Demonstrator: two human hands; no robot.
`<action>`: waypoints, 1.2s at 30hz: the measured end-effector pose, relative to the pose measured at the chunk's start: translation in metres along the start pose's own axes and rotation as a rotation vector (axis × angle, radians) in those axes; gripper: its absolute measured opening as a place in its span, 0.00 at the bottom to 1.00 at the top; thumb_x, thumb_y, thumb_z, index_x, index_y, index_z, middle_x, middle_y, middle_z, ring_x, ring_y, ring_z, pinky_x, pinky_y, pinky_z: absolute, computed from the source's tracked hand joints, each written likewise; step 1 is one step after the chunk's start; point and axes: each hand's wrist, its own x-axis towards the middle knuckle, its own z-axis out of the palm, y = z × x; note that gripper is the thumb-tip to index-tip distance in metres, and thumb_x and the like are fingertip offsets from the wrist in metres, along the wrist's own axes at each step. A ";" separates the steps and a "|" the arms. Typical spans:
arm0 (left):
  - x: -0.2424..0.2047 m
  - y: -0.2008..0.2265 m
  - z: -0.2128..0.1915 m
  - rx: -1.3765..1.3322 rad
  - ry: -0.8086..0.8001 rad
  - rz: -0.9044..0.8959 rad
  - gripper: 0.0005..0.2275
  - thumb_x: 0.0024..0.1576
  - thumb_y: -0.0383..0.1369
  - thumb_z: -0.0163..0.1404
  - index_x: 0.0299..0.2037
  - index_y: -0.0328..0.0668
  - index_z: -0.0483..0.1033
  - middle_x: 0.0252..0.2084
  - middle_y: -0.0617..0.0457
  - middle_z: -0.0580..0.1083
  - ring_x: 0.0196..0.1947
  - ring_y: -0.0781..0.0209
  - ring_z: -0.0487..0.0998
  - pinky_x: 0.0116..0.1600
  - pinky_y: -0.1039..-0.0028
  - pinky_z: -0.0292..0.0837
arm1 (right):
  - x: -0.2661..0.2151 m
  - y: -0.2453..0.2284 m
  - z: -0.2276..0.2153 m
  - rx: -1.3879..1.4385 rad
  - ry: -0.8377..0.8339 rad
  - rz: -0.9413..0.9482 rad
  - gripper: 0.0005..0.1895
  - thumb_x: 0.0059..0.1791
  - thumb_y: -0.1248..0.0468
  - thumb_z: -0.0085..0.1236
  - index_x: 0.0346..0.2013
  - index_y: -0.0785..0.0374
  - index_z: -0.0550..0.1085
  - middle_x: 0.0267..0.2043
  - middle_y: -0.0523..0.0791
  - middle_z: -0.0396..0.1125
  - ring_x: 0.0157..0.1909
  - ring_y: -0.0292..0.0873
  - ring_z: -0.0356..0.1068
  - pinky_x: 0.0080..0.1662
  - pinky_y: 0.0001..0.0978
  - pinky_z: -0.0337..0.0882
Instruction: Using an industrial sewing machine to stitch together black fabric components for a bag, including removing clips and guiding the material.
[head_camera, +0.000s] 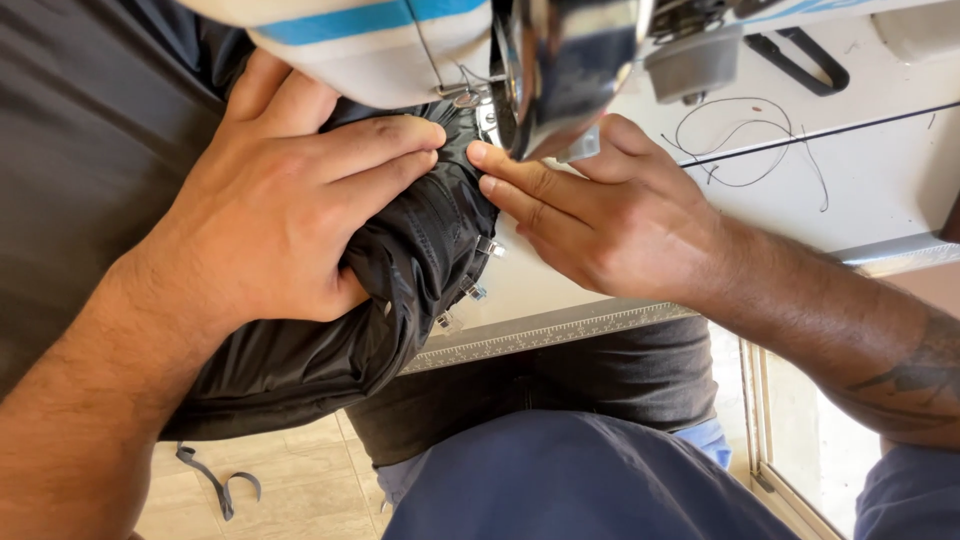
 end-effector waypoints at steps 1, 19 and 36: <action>0.000 0.001 0.000 0.000 0.000 0.000 0.25 0.42 0.36 0.57 0.52 0.36 0.83 0.59 0.59 0.78 0.52 0.36 0.71 0.63 0.42 0.63 | 0.000 -0.001 -0.001 0.000 0.000 0.000 0.12 0.61 0.58 0.59 0.53 0.63 0.80 0.64 0.42 0.72 0.38 0.36 0.64 0.42 0.32 0.62; 0.001 0.004 -0.001 -0.066 -0.003 -0.029 0.26 0.44 0.35 0.56 0.55 0.32 0.80 0.59 0.56 0.76 0.52 0.33 0.71 0.63 0.38 0.64 | -0.009 0.002 0.011 0.086 -0.022 0.072 0.17 0.56 0.69 0.55 0.61 0.65 0.75 0.57 0.37 0.78 0.40 0.44 0.68 0.45 0.39 0.61; 0.008 0.019 -0.013 -0.054 -0.016 -0.012 0.34 0.33 0.29 0.60 0.58 0.33 0.80 0.62 0.49 0.76 0.59 0.26 0.68 0.69 0.33 0.56 | -0.013 0.004 0.012 0.038 -0.115 0.128 0.24 0.54 0.58 0.63 0.64 0.60 0.76 0.58 0.33 0.77 0.42 0.51 0.60 0.53 0.41 0.61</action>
